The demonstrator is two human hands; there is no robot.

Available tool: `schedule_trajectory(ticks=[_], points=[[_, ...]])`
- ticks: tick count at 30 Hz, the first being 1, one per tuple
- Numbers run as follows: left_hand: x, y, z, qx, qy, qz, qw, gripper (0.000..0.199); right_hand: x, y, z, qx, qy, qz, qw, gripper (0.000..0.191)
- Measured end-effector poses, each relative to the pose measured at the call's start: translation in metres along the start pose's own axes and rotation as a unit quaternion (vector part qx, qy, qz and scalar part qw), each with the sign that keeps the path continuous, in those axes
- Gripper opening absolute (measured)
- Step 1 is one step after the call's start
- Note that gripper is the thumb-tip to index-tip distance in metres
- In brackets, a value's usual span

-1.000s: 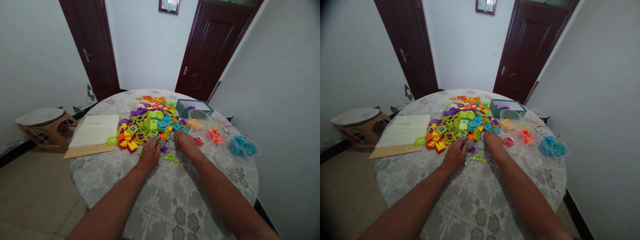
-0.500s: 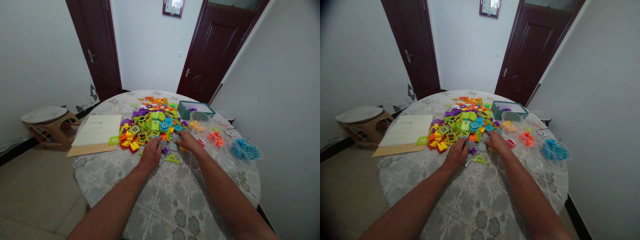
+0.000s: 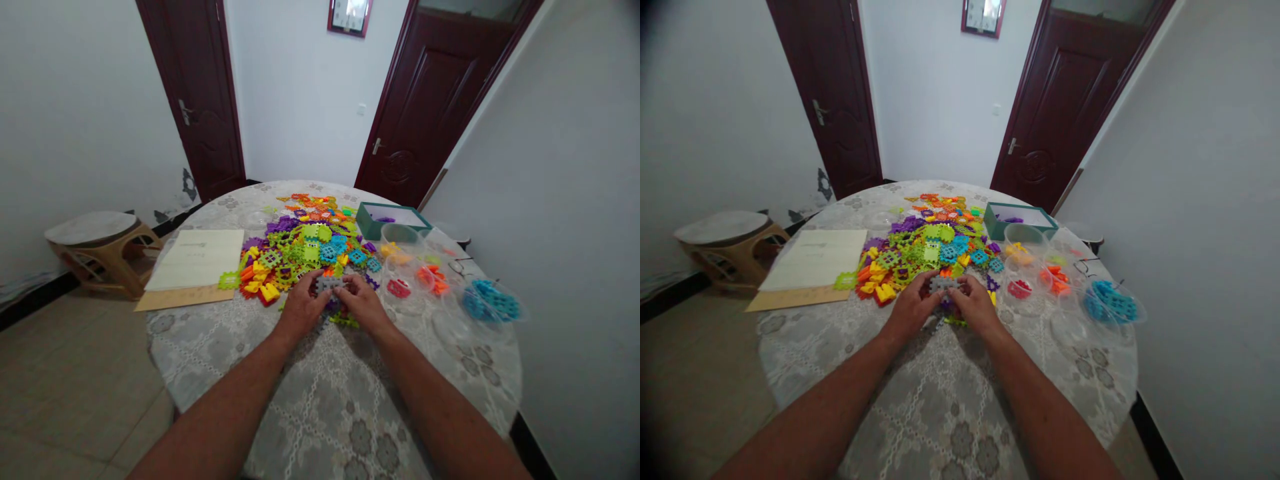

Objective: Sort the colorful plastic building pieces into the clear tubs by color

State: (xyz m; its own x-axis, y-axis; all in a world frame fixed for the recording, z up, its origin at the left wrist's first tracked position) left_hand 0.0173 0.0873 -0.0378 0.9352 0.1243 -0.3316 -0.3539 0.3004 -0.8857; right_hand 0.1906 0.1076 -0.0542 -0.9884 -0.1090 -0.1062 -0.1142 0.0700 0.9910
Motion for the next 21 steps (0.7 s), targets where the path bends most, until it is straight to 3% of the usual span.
schedule_trajectory(ticks=[4,7,9,11,15,18,21], points=[[0.001,0.006,0.003,-0.021,-0.008,-0.054,0.998,0.049,0.005,-0.004,0.000,0.007,-0.008,-0.030,0.999,0.037],[0.005,0.013,0.006,-0.068,-0.020,-0.158,0.985,0.049,-0.011,0.001,0.000,-0.083,-0.024,-0.166,0.982,0.034],[0.006,0.017,0.007,-0.109,-0.036,-0.228,0.967,0.051,-0.023,0.003,-0.001,-0.175,-0.033,-0.291,0.940,0.039],[0.007,0.019,0.008,-0.135,-0.059,-0.276,0.950,0.051,-0.032,0.000,-0.001,-0.211,-0.031,-0.402,0.890,0.044],[0.006,0.020,0.010,-0.146,-0.088,-0.336,0.926,0.049,-0.038,-0.012,-0.002,-0.146,-0.016,-0.541,0.828,0.044],[0.005,0.021,0.011,-0.148,-0.081,-0.363,0.916,0.049,-0.038,-0.016,-0.001,-0.146,-0.024,-0.544,0.826,0.040],[0.004,0.022,0.012,-0.160,-0.067,-0.387,0.905,0.047,-0.042,-0.011,0.002,-0.200,-0.065,-0.472,0.856,0.035]])
Point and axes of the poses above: each hand's wrist, its own z-axis towards the middle knuckle, its own x-axis out of the palm, y = z × x, the point moved 2 cm from there along z, towards the middle knuckle, and after that the axes turned 5 degrees about x, right-handed, at the moved point
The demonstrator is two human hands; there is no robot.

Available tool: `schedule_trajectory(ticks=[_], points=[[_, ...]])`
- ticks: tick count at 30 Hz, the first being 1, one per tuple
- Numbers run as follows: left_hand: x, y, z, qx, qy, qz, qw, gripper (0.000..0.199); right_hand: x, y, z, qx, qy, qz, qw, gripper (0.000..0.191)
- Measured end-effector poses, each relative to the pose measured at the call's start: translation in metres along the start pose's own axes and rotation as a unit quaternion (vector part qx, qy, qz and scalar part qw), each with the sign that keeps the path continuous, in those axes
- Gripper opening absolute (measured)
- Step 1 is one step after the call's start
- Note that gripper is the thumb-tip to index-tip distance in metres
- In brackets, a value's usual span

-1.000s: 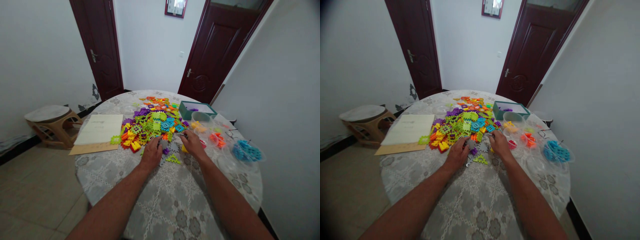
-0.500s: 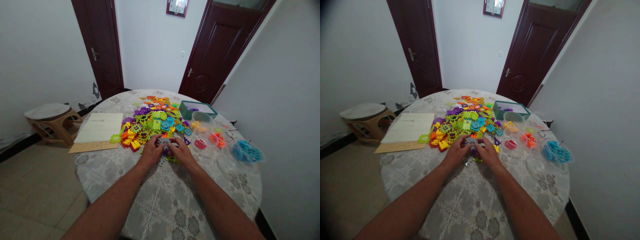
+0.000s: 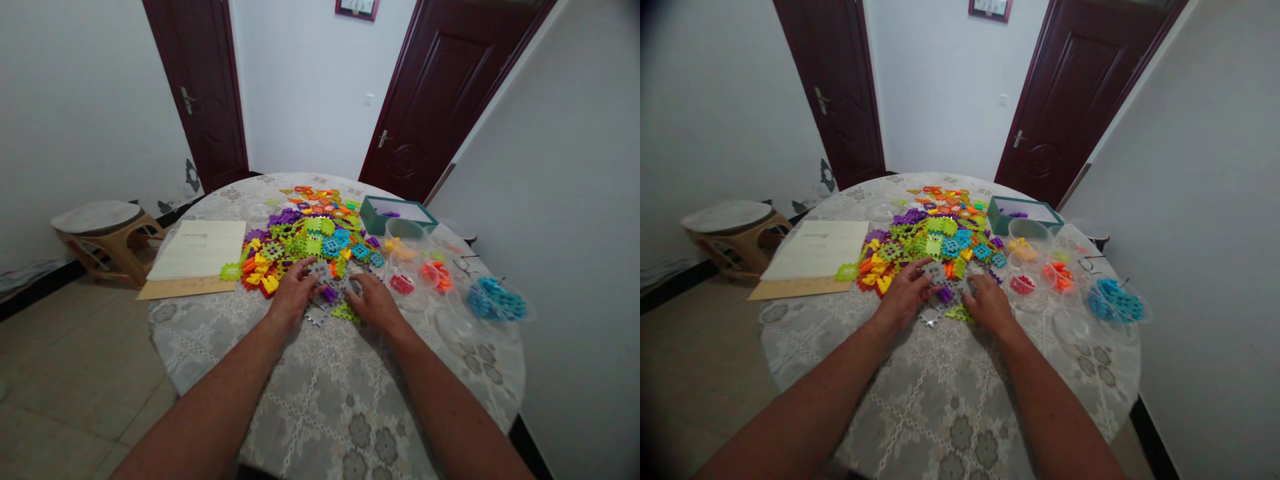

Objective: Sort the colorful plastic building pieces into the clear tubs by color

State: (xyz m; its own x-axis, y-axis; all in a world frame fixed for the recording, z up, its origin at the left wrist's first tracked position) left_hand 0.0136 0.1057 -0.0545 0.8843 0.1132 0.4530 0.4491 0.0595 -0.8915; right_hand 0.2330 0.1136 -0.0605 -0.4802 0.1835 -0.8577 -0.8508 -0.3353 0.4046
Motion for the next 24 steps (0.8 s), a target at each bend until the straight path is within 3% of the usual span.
schedule_trajectory(ticks=[3,6,11,15,20,24], points=[[0.001,0.000,-0.001,-0.024,0.013,-0.017,0.999,0.044,-0.008,0.002,0.004,0.000,-0.071,0.083,0.994,0.032],[0.004,-0.002,-0.004,-0.030,0.038,-0.009,0.999,0.043,-0.013,0.013,0.003,-0.033,-0.096,0.151,0.983,0.036],[0.004,-0.007,-0.009,0.005,0.112,0.088,0.990,0.053,-0.006,0.042,-0.006,-0.158,-0.072,0.170,0.970,0.054],[0.000,-0.010,-0.009,0.069,0.097,0.203,0.972,0.047,0.000,0.051,-0.009,-0.176,-0.051,0.174,0.967,0.059],[0.000,-0.008,-0.004,0.017,0.058,0.097,0.994,0.051,0.002,0.044,-0.010,-0.137,-0.052,0.201,0.969,0.060],[-0.002,-0.011,0.000,0.002,-0.001,-0.035,0.999,0.050,0.006,0.044,-0.010,-0.096,0.018,0.087,0.991,0.043]])
Point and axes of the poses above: each hand's wrist, its own z-axis towards the middle knuckle, its own x-axis out of the palm, y = z × x, the point moved 2 cm from there along z, towards the middle knuckle, and after that the axes turned 5 degrees about x, right-handed, at the moved point
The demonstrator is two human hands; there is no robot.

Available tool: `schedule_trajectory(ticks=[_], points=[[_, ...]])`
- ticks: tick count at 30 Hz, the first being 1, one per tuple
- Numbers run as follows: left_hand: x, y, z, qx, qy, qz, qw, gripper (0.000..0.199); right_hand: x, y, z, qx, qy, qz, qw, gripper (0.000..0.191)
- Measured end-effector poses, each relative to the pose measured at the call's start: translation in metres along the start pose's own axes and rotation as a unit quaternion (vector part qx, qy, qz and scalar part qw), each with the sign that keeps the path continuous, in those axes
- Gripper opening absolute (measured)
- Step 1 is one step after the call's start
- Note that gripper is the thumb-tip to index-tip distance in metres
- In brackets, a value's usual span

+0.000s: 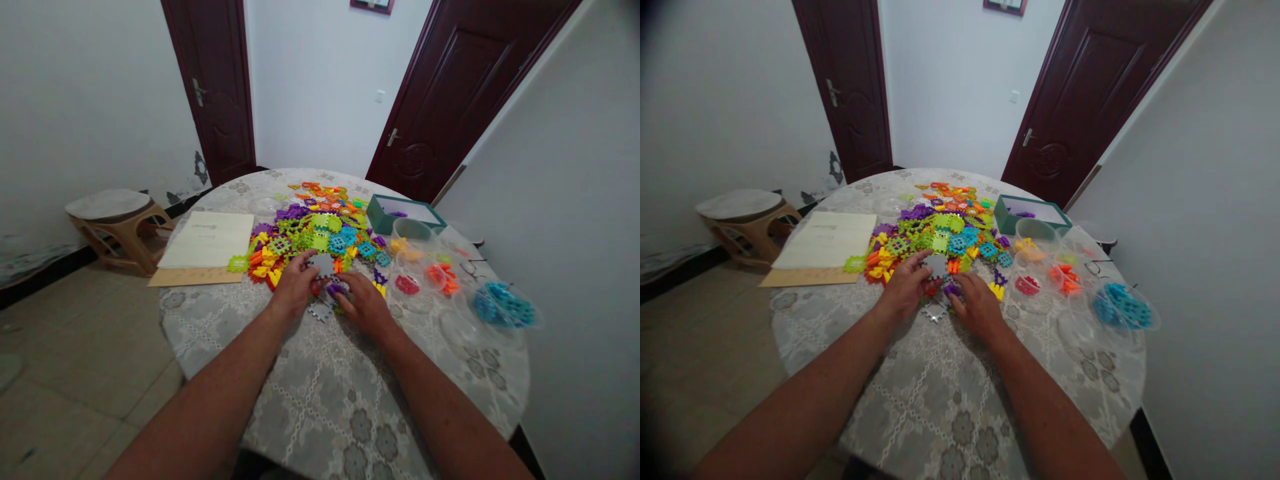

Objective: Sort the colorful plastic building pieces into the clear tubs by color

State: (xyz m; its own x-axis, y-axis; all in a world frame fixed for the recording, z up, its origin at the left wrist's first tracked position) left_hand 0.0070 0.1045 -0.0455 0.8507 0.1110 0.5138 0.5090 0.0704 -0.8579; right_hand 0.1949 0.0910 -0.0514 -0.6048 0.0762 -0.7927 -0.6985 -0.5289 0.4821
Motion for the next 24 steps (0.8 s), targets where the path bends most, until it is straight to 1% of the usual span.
schedule_trajectory(ticks=[2,5,7,9,11,13,14,15,17,19,20,22,23,24], points=[[-0.001,-0.003,0.000,-0.011,-0.010,-0.034,0.999,0.049,0.004,0.002,0.001,0.014,0.039,-0.054,0.998,0.036],[-0.001,-0.005,0.000,-0.026,-0.017,-0.044,0.999,0.047,0.011,0.005,0.003,0.027,0.060,-0.089,0.994,0.028],[-0.001,-0.005,-0.001,-0.029,-0.020,-0.050,0.998,0.046,0.013,0.003,0.004,0.027,0.047,-0.080,0.995,0.028],[-0.001,-0.005,0.001,-0.028,-0.025,-0.054,0.998,0.044,0.012,-0.001,0.005,0.035,0.012,-0.052,0.998,0.034],[-0.001,-0.003,0.002,-0.024,-0.031,-0.042,0.998,0.044,0.006,-0.006,0.006,0.053,-0.025,-0.021,0.998,0.037],[-0.002,-0.002,0.004,-0.018,-0.035,-0.020,0.999,0.046,-0.004,-0.010,0.007,0.078,-0.028,0.006,0.997,0.033],[-0.002,-0.001,0.004,-0.015,-0.034,-0.008,0.999,0.047,-0.011,-0.010,0.008,0.091,-0.012,0.018,0.996,0.031],[-0.002,0.000,0.005,-0.012,-0.031,0.002,0.999,0.048,-0.019,-0.009,0.009,0.102,0.014,0.029,0.994,0.029],[-0.003,0.002,0.005,-0.007,-0.027,0.021,0.999,0.049,-0.036,-0.004,0.012,0.116,0.086,0.040,0.989,0.025],[-0.004,0.004,0.005,-0.006,-0.024,0.032,0.999,0.049,-0.056,0.000,0.021,0.108,0.154,0.032,0.982,0.023],[-0.004,0.004,0.005,-0.007,-0.021,0.035,0.999,0.048,-0.066,0.000,0.029,0.096,0.176,0.022,0.979,0.023],[-0.004,0.005,0.005,-0.007,-0.015,0.035,0.999,0.048,-0.087,-0.006,0.051,0.079,0.187,-0.009,0.979,0.022],[-0.004,0.006,0.005,-0.007,-0.014,0.035,0.999,0.048,-0.098,-0.012,0.067,0.078,0.175,-0.030,0.981,0.021],[-0.004,0.006,0.005,-0.008,-0.014,0.036,0.999,0.048,-0.109,-0.021,0.084,0.089,0.150,-0.054,0.983,0.021]])
Point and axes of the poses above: each hand's wrist, its own z-axis towards the middle knuckle, its own x-axis out of the palm, y = z × x, the point moved 2 cm from there along z, towards the middle knuckle, and after that the axes turned 5 degrees about x, right-handed, at the moved point
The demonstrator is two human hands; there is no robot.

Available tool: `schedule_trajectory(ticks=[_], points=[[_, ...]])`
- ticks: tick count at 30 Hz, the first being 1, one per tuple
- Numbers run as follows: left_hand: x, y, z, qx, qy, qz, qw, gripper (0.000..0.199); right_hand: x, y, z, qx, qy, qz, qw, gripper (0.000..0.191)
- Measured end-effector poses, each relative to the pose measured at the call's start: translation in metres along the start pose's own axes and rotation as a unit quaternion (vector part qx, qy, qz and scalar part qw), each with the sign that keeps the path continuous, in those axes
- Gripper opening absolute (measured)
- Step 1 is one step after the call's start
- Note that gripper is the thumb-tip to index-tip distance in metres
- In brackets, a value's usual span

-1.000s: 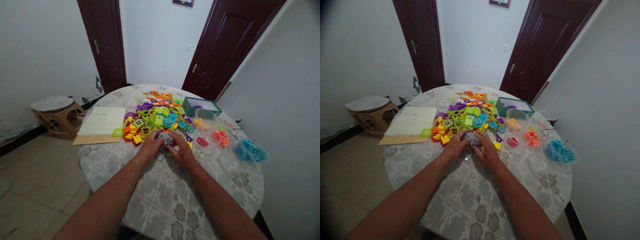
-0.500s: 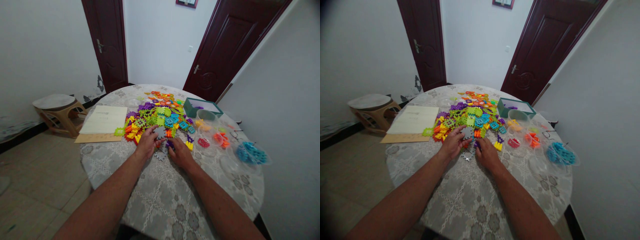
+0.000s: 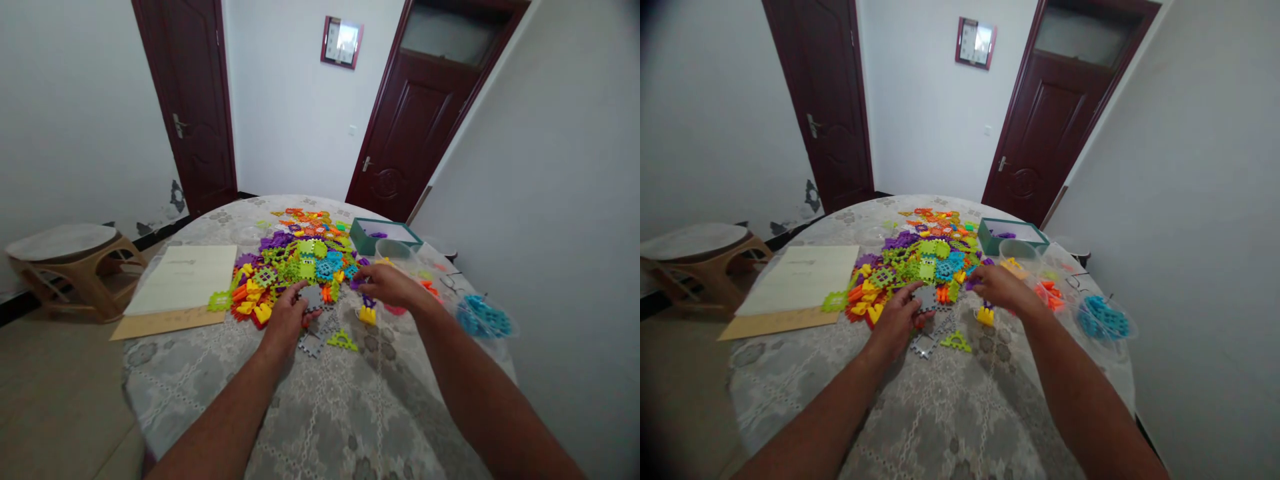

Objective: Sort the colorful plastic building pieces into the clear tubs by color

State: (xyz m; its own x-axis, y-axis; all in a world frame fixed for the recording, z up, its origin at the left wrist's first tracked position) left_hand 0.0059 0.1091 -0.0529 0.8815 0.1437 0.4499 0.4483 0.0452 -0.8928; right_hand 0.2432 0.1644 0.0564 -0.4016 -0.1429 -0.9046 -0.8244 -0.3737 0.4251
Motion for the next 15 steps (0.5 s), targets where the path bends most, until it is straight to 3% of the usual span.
schedule_trajectory(ticks=[2,4,7,9,11,15], points=[[0.000,0.000,0.000,-0.001,-0.003,0.003,1.000,0.047,-0.032,-0.017,0.031,0.044,-0.117,-0.040,0.991,0.022],[-0.001,0.000,0.000,-0.002,-0.003,0.004,1.000,0.046,-0.061,-0.035,0.055,0.089,-0.261,-0.065,0.959,0.030],[-0.001,-0.001,-0.001,-0.001,0.000,0.005,1.000,0.046,-0.086,-0.050,0.069,0.105,-0.375,-0.082,0.918,0.041],[-0.001,-0.003,-0.001,-0.001,-0.002,0.004,1.000,0.045,-0.085,-0.050,0.061,0.096,-0.389,-0.083,0.913,0.038],[-0.001,-0.003,-0.001,0.000,-0.005,0.003,1.000,0.045,-0.070,-0.042,0.044,0.085,-0.368,-0.065,0.924,0.033],[-0.001,-0.001,0.002,0.011,-0.017,-0.004,1.000,0.045,-0.010,-0.015,0.000,0.039,-0.220,-0.016,0.975,0.024]])
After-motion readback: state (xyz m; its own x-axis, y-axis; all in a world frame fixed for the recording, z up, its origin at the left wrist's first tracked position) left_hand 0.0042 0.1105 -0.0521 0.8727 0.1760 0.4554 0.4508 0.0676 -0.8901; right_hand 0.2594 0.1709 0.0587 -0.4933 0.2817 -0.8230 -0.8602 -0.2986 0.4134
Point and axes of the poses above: each hand's wrist, its own z-axis towards the middle knuckle, its own x-axis out of the palm, y = z × x, the point moved 2 cm from there along z, towards the middle knuckle, and after that the axes turned 5 degrees about x, right-handed, at the moved point
